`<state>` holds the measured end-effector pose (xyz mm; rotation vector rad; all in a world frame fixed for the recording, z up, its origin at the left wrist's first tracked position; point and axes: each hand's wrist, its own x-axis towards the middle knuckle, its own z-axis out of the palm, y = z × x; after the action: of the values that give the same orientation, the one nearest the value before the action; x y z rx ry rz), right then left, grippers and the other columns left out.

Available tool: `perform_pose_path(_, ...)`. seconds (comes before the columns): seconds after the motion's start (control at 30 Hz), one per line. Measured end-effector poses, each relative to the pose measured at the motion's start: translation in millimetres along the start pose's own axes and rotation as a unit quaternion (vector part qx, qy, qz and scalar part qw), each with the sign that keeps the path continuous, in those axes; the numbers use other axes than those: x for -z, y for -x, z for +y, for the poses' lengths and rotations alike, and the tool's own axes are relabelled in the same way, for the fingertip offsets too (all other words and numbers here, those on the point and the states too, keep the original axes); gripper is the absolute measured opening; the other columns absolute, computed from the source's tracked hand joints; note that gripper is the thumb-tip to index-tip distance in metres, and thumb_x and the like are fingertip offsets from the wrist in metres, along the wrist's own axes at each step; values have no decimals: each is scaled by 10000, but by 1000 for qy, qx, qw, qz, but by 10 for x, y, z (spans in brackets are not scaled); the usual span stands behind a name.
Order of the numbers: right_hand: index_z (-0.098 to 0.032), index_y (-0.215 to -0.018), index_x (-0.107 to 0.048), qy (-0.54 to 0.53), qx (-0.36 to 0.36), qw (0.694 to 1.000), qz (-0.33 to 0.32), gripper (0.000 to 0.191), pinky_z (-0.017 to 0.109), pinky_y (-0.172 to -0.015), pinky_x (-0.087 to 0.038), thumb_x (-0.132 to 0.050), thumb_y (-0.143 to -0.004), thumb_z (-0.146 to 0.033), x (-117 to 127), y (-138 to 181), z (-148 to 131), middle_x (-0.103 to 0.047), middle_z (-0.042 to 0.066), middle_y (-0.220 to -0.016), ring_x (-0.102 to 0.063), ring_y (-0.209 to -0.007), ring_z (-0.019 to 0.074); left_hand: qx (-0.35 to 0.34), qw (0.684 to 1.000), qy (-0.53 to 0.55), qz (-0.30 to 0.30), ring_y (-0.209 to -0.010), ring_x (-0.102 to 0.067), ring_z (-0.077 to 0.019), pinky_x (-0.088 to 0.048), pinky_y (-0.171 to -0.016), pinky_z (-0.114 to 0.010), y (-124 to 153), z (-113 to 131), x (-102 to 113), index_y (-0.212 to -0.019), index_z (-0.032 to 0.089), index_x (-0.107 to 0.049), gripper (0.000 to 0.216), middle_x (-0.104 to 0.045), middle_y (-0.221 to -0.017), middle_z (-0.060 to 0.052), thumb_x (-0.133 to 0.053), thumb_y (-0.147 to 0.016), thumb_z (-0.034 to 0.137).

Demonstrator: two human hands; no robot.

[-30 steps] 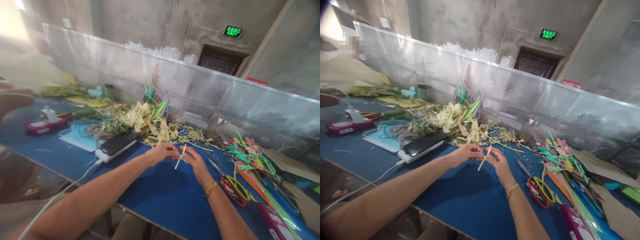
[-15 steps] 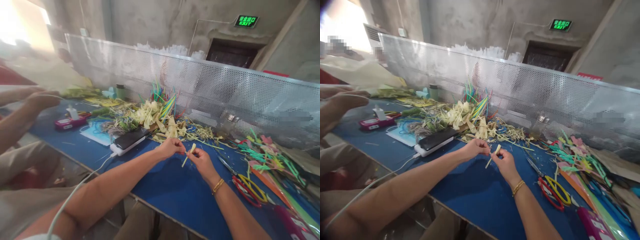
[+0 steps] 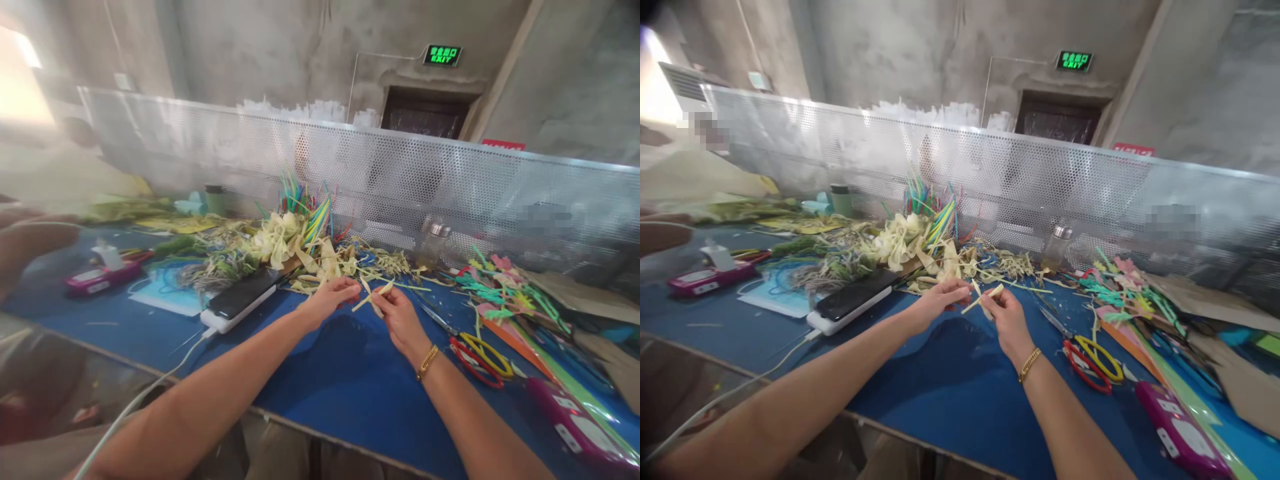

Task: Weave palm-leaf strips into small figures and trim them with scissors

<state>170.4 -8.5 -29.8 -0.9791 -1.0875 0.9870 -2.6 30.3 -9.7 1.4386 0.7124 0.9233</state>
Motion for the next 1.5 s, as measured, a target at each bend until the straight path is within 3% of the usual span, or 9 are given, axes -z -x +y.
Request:
perform_pose_path(0.1, -192, -780, -694, 18, -6, 1000, -22, 290, 273, -575, -373, -723, -692, -467, -36, 32, -22, -611, 3, -665, -497, -592, 128, 6, 999, 5, -48, -651, -552, -106, -319, -563, -220, 2, -46, -41, -894, 178, -647, 329, -641, -698, 1, -745, -675, 403)
perform_pose_path(0.3, -200, -732, -667, 31, 22, 999, -1, 238, 247, -519, -315, -756, -655, -407, -87, 68, -14, -546, -45, -581, -415, -529, 97, 97, 991, 86, -42, -676, -601, -119, -365, -590, -220, 11, -75, -72, -843, 177, -619, 344, -683, -760, -33, -734, -673, 454)
perform_pose_path(0.4, -198, -677, -630, 20, 20, 999, -17, 237, 244, -507, -303, -745, -664, -406, -124, 93, -20, -525, -48, -557, -402, -517, 96, 76, 994, 59, -42, -662, -590, -113, -326, -540, -208, 14, -60, -78, -873, 177, -635, 351, -681, -770, -31, -744, -666, 439)
perform_pose_path(0.57, -185, -631, -673, 50, 11, 998, 27, 294, 256, -492, -295, -715, -669, -473, -159, 113, -54, -517, -30, -519, -396, -510, 105, 61, 997, 36, -41, -629, -560, -98, -325, -533, -204, 19, -61, -94, -831, 175, -636, 330, -660, -728, -4, -781, -635, 398)
perform_pose_path(0.8, -186, -736, -744, 63, 22, 997, 48, 290, 275, -589, -398, -739, -626, -454, -119, 55, 20, -661, 31, -734, -548, -711, 175, 159, 969, 162, -100, -715, -638, -119, -423, -639, -220, 48, -75, -122, -933, 212, -601, 377, -681, -786, -8, -775, -660, 405)
perform_pose_path(0.9, -192, -736, -729, 34, 20, 998, 57, 263, 279, -618, -403, -761, -602, -417, -126, 46, 23, -669, 24, -761, -549, -719, 168, 180, 965, 169, -84, -679, -630, -101, -409, -601, -200, 29, -64, -112, -886, 208, -583, 343, -682, -778, -1, -774, -667, 390)
perform_pose_path(1.03, -203, -678, -673, 2, 28, 998, 51, 220, 266, -596, -375, -775, -593, -378, -163, 60, -12, -614, -20, -663, -496, -619, 124, 186, 968, 162, -53, -663, -621, -87, -373, -552, -178, 5, -43, -119, -810, 189, -564, 334, -698, -818, -16, -796, -639, 359)
perform_pose_path(1.17, -200, -587, -583, 24, 40, 999, 24, 268, 260, -576, -351, -727, -662, -413, -178, 76, -21, -519, -43, -574, -432, -564, 109, 178, 976, 121, -43, -598, -592, -83, -338, -511, -184, 9, -22, -136, -764, 171, -577, 332, -683, -732, -11, -803, -610, 359)
perform_pose_path(1.5, -207, -541, -554, 92, 63, 992, 61, 338, 280, -602, -337, -708, -672, -478, -56, 39, 48, -471, -29, -554, -408, -584, 130, 152, 983, 78, -71, -546, -553, -103, -329, -497, -207, -27, -106, -102, -666, 175, -561, 181, -607, -558, 12, -730, -616, 215)
